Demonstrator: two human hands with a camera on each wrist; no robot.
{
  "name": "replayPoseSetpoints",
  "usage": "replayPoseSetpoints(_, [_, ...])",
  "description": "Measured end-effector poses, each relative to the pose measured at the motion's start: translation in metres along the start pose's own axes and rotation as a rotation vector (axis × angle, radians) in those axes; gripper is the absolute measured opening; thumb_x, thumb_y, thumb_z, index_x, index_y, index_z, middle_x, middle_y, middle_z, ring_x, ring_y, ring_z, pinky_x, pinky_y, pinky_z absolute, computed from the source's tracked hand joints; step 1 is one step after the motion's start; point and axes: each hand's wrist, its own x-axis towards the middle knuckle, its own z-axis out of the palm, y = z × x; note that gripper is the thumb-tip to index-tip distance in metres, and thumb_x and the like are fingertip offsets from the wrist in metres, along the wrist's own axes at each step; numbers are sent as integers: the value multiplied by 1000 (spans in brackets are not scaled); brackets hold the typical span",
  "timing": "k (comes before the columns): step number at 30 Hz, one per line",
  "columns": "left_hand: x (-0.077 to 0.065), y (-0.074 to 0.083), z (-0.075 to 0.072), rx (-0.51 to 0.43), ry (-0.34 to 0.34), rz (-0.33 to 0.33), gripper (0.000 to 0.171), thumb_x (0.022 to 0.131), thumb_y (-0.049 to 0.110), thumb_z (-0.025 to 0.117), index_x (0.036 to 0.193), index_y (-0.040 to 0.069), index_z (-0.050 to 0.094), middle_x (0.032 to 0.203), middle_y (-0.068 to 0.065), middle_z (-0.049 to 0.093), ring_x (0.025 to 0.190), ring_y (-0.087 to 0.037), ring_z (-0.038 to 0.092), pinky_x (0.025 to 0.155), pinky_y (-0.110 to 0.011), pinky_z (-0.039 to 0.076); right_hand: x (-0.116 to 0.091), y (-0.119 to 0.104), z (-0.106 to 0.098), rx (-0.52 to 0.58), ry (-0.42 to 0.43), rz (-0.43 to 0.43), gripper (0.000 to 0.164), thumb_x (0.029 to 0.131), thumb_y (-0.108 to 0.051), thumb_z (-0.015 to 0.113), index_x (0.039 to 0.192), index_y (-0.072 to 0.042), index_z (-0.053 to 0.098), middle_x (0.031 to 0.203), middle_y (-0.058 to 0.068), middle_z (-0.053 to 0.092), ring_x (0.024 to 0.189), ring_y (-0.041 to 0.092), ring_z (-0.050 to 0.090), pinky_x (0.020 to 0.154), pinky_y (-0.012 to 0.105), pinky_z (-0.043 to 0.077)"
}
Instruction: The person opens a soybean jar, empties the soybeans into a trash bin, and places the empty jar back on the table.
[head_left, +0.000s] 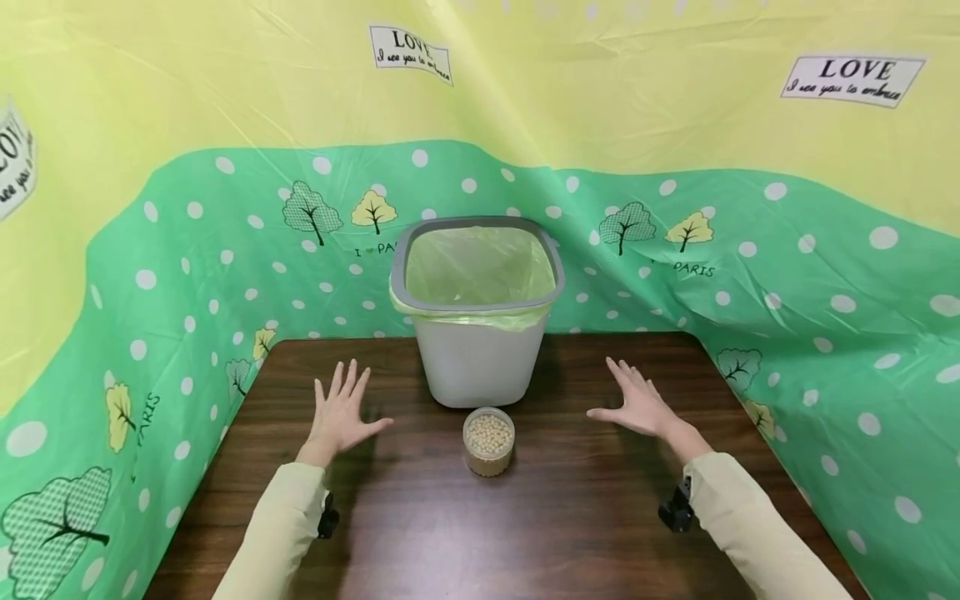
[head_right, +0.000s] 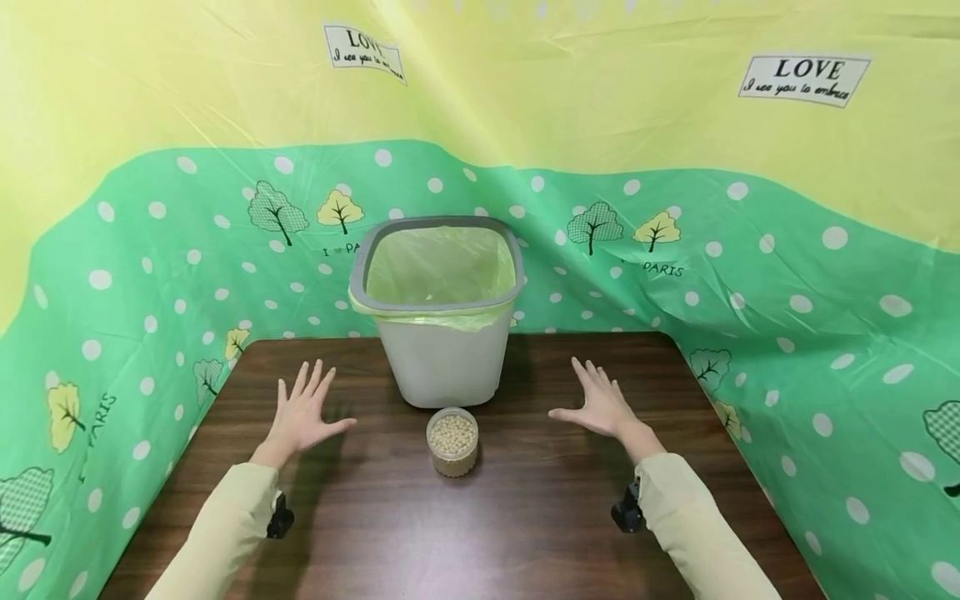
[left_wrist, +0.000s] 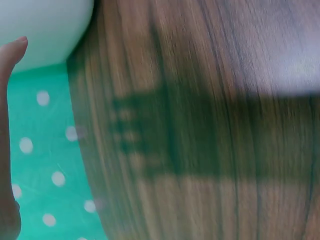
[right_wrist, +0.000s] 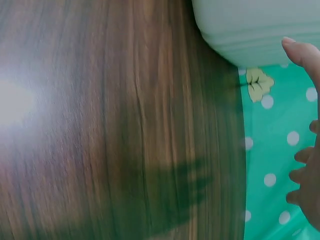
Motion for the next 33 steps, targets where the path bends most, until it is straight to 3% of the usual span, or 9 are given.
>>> replayPoseSetpoints(7, [1, 27, 2, -20, 42, 154, 100, 71, 65, 60, 144, 7, 25, 149, -18, 16, 136, -34, 11, 105, -58, 13, -3, -20, 25, 145, 4, -95, 103, 73, -49, 70, 146, -8, 11, 146, 23, 18, 129, 44, 23, 97, 61, 27])
replayPoseSetpoints(16, [-3, 74, 14, -127, 54, 349, 98, 70, 59, 65, 139, -1, 31, 142, -19, 32, 130, -33, 31, 103, -46, 30, -9, -38, 65, 249, 18, -141, 103, 67, -48, 76, 145, -10, 21, 142, 20, 31, 127, 40, 31, 97, 56, 31])
replayPoseSetpoints(20, [-7, 90, 25, -198, 16, 366, 98, 69, 56, 69, 138, -4, 32, 138, -19, 38, 126, -31, 39, 99, -40, 37, -10, -46, 79, 303, 31, -158, 100, 66, -42, 78, 144, -10, 25, 140, 19, 35, 126, 39, 34, 96, 55, 32])
replayPoseSetpoints(27, [-5, 115, 38, -319, -76, 304, 97, 65, 53, 74, 137, 1, 35, 133, -14, 45, 119, -27, 46, 94, -38, 42, -6, -60, 112, 378, 21, -152, 95, 65, -32, 81, 141, -6, 30, 136, 18, 42, 123, 36, 39, 96, 52, 34])
replayPoseSetpoints(33, [2, 129, 45, -402, -108, 266, 97, 62, 52, 77, 135, 3, 38, 131, -13, 47, 116, -25, 49, 93, -39, 43, 2, -75, 135, 456, 33, -190, 89, 63, -26, 83, 136, -1, 38, 131, 18, 47, 119, 34, 45, 95, 49, 38])
